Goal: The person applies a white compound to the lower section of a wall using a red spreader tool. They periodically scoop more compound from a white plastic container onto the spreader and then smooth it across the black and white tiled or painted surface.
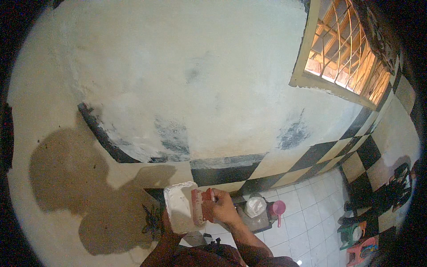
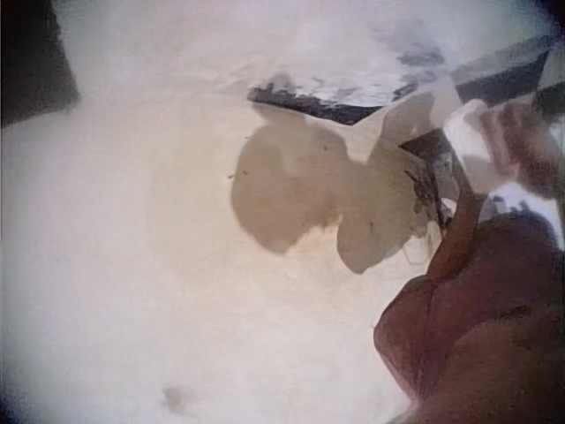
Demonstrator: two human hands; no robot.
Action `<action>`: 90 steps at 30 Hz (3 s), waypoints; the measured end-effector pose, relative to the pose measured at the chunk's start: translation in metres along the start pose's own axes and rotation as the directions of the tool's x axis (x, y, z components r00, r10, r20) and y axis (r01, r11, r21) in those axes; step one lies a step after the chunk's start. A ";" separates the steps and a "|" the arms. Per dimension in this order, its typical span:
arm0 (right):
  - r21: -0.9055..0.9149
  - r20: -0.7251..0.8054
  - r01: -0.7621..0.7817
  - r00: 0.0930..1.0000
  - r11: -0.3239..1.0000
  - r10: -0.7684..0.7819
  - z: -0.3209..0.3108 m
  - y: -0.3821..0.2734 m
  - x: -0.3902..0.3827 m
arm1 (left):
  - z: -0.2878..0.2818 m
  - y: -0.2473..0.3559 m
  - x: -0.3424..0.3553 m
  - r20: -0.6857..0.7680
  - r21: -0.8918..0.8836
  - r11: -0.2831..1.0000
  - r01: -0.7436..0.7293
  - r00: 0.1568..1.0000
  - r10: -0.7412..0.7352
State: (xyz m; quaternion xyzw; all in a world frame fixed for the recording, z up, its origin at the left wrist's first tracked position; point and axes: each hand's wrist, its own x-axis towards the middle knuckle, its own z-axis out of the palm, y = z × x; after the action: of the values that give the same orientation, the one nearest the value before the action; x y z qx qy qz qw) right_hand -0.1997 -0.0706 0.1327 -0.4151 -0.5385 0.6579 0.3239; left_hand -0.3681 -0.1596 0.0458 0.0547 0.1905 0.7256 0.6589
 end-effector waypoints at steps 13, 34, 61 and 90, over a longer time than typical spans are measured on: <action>-0.166 0.098 -0.001 0.995 0.986 0.017 -0.032 0.018 0.022 | 0.010 -0.037 0.021 0.212 -0.209 0.970 0.123 0.974 -0.078; 0.299 -0.165 0.310 0.948 0.902 -0.271 -0.036 -0.009 0.012 | 0.016 -0.033 0.049 0.116 -0.124 0.991 0.052 0.993 -0.037; 0.697 -0.133 -0.028 0.977 0.716 0.168 -0.077 0.050 0.034 | 0.018 -0.021 0.036 0.111 -0.107 0.992 -0.068 0.991 0.080; 0.435 -0.553 0.385 0.828 0.814 -0.096 -0.156 0.034 0.180 | -0.029 0.012 0.000 -0.064 -0.136 0.976 -0.167 0.985 0.160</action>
State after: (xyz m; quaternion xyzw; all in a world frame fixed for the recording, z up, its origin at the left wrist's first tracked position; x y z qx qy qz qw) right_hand -0.1393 0.1482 0.0518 -0.3931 -0.2816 0.5989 0.6384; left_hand -0.3886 -0.1667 0.0231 0.0043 0.1508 0.7902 0.5940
